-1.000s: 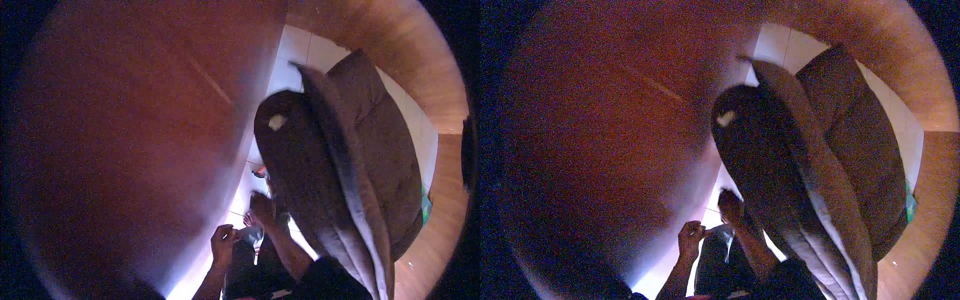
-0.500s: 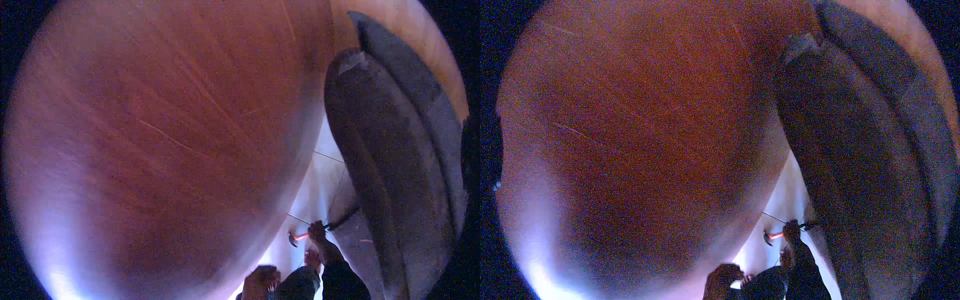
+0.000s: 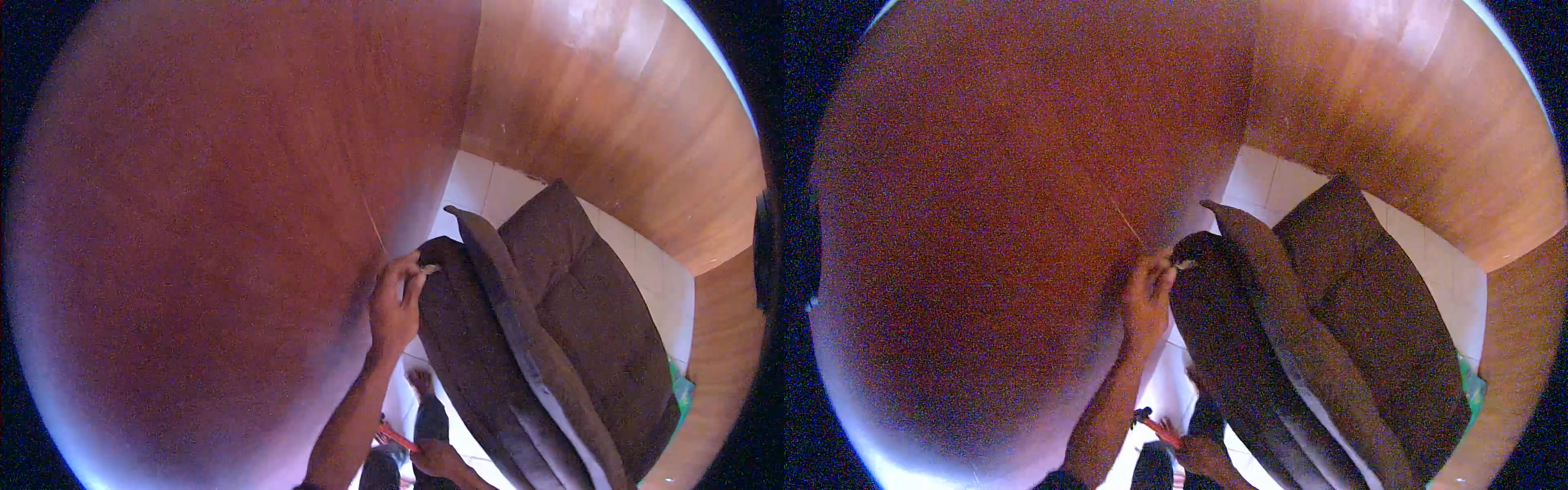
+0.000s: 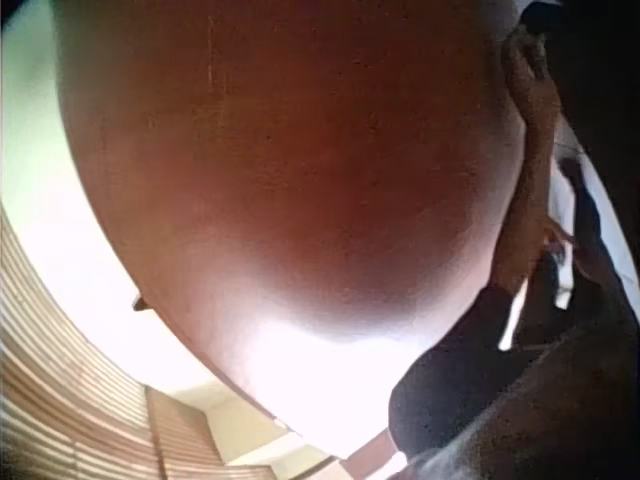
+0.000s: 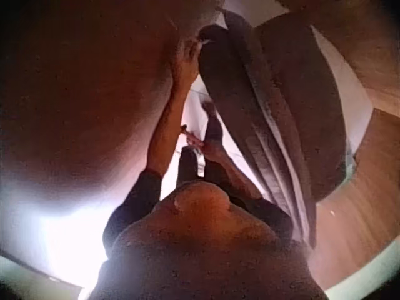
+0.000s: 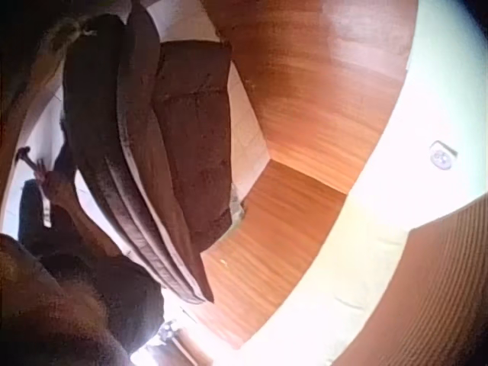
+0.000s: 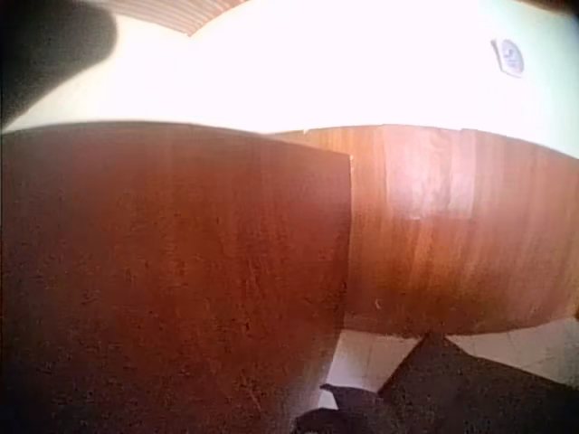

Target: The person repairs a sofa by cutting fabric with scissors, hammering along the cushion edge with a hammer, turning the sofa upright, and hammering its corner.

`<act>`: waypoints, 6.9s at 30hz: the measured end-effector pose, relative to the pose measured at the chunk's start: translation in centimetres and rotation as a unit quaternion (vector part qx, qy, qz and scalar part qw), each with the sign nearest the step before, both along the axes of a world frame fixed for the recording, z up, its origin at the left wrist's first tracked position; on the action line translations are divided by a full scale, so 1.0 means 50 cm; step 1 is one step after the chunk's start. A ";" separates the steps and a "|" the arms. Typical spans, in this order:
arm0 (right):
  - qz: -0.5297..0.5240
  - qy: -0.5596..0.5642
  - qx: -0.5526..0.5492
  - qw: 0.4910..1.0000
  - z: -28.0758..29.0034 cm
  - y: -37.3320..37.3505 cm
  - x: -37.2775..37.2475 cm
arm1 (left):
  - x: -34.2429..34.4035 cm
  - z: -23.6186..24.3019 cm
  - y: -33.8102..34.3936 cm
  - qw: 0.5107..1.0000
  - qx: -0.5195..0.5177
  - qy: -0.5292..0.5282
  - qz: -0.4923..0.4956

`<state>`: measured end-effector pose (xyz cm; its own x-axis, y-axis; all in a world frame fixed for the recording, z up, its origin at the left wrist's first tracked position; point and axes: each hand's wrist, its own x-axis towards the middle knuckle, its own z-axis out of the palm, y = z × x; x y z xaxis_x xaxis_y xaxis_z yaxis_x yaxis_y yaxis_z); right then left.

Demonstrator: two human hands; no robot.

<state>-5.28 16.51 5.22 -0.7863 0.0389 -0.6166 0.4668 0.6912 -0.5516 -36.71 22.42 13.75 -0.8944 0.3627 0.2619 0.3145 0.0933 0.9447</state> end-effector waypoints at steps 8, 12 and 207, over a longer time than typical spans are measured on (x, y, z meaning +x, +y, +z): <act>-0.005 0.122 0.086 0.989 0.206 0.121 0.125 | 0.023 0.005 -0.007 0.989 -0.131 0.051 -0.033; -0.087 -0.121 -0.250 0.957 0.344 0.318 -0.056 | 0.022 -0.022 -0.026 0.994 -0.094 0.047 -0.027; -0.216 0.125 0.007 0.968 0.282 0.373 -0.526 | -0.082 -0.052 0.027 0.960 -0.253 -0.009 -0.119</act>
